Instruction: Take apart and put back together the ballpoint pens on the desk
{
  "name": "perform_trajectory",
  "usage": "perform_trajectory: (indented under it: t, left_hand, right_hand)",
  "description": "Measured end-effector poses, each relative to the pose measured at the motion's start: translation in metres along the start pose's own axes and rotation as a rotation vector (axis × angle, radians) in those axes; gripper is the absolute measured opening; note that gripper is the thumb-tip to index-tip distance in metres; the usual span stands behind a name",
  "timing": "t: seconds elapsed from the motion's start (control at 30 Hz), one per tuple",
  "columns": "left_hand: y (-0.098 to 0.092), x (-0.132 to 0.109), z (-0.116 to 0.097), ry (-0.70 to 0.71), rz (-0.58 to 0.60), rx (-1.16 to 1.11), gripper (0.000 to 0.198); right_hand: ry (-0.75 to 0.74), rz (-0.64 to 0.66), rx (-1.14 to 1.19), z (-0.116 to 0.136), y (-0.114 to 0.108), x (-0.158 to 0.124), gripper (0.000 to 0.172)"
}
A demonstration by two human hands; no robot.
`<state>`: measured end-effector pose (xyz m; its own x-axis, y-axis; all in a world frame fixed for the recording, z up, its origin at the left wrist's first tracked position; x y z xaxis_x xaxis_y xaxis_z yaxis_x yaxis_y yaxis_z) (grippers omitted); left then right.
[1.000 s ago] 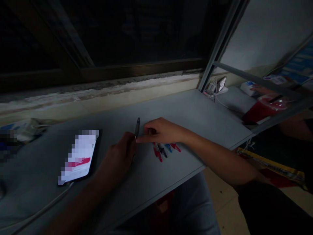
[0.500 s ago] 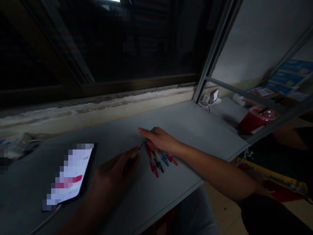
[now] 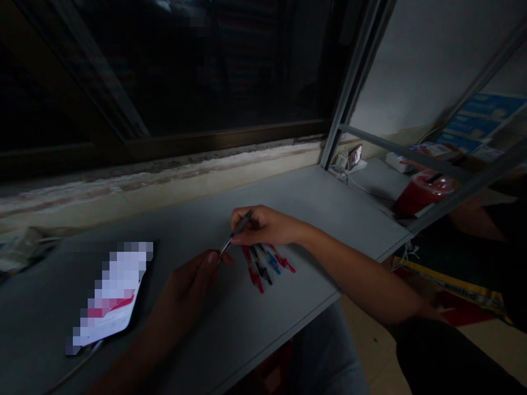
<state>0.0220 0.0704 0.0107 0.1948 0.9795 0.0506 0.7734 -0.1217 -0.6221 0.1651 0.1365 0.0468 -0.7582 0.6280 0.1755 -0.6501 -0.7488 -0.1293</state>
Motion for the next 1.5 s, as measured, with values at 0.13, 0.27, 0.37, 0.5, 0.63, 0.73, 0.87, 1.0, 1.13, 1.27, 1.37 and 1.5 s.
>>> perform_trajectory:
  t: [0.13,0.27,0.37,0.5,0.63,0.73,0.87,1.0,1.13,1.27,1.37,1.5]
  left_hand:
    - [-0.006,0.004,0.004,-0.037,-0.047,0.074,0.051]
    - [-0.001,0.007,0.004,-0.04,-0.022,0.104,0.05]
    - [0.002,0.007,0.006,-0.041,-0.019,0.104,0.049]
    - [0.007,0.007,0.007,-0.021,0.011,0.097,0.049]
    - [0.01,0.007,0.004,-0.004,0.022,0.066,0.048]
    - [0.009,0.007,0.001,0.005,0.012,0.057,0.045]
    - [0.01,0.006,-0.002,0.025,0.037,0.075,0.043]
    - [0.011,0.006,-0.003,0.033,0.031,0.072,0.042]
    - [0.011,0.006,-0.004,0.047,0.038,0.075,0.042]
    - [0.012,0.006,-0.006,0.063,0.038,0.067,0.042]
    - [0.012,0.003,-0.008,0.092,0.021,0.037,0.044]
    - [0.018,0.0,-0.011,0.112,0.053,0.002,0.043]
  right_hand:
    - [0.096,-0.091,-0.046,-0.01,-0.018,0.0,0.034]
    - [0.042,-0.119,-0.095,-0.012,-0.025,0.001,0.02]
    - [0.053,-0.147,-0.007,-0.018,-0.026,0.002,0.037]
    - [0.068,-0.306,-0.07,-0.022,-0.039,0.0,0.029]
    - [-0.019,-0.215,0.063,-0.017,-0.037,0.001,0.043]
    - [0.013,-0.221,0.083,-0.021,-0.039,0.001,0.041]
    - [0.027,-0.233,0.064,-0.02,-0.041,0.0,0.032]
    - [-0.017,-0.182,0.163,-0.011,-0.039,-0.002,0.051]
    - [0.004,-0.321,0.028,-0.014,-0.049,-0.004,0.033]
    - [0.028,-0.31,0.092,-0.017,-0.05,-0.004,0.03]
    - [-0.037,-0.317,0.251,-0.007,-0.051,-0.006,0.032]
    - [-0.105,-0.367,0.283,0.003,-0.056,-0.01,0.034]
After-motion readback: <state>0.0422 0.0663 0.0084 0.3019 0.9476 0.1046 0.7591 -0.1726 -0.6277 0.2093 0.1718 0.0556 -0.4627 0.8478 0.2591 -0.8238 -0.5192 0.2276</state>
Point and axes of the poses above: each hand's wrist, its own x-axis towards the middle knuckle, its own y-axis out of the palm, z = x × y, the point moved 8 cm from there along x, towards the middle knuckle, and after that the axes turned 1 degree about x, right-handed, at the moved point
